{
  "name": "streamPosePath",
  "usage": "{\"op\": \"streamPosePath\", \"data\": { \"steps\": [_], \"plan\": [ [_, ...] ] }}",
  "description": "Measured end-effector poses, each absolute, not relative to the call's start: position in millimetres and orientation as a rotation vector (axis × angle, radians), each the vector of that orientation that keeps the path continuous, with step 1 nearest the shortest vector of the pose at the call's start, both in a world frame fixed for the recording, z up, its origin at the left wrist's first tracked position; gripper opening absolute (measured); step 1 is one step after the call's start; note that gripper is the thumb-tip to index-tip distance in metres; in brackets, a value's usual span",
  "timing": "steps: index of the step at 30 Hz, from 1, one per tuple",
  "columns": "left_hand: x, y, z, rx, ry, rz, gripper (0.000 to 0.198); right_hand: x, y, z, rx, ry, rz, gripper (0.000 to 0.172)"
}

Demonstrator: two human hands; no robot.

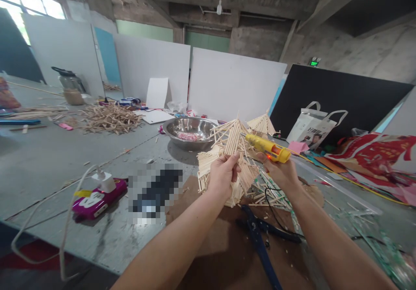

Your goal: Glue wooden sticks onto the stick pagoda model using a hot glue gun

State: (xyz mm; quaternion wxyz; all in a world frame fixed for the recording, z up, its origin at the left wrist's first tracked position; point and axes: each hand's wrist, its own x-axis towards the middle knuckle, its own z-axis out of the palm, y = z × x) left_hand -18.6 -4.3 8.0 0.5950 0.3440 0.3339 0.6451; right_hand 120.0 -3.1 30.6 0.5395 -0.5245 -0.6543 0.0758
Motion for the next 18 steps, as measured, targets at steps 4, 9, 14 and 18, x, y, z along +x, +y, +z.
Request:
{"op": "streamPosePath", "data": {
  "steps": [4, 9, 14, 18],
  "plan": [
    [-18.2, -3.5, 7.4, 0.798, 0.769, 1.494, 0.031, 121.4, -2.2, 29.3, -1.319, -1.535, 0.208, 0.032],
    [-19.2, -3.1, 6.8, 0.790, 0.745, 1.482, 0.032, 123.8, 0.0, 26.1, -1.357, -1.526, 0.199, 0.033],
    [-23.3, -5.3, 6.6, 0.784, 0.737, 1.444, 0.031, 121.6, -0.3, 26.9, -1.281, -1.521, 0.197, 0.032],
    [-25.2, -5.3, 6.3, 0.802, 0.734, 1.443, 0.031, 122.3, 0.7, 24.6, -1.295, -1.516, 0.195, 0.031]
  ]
}}
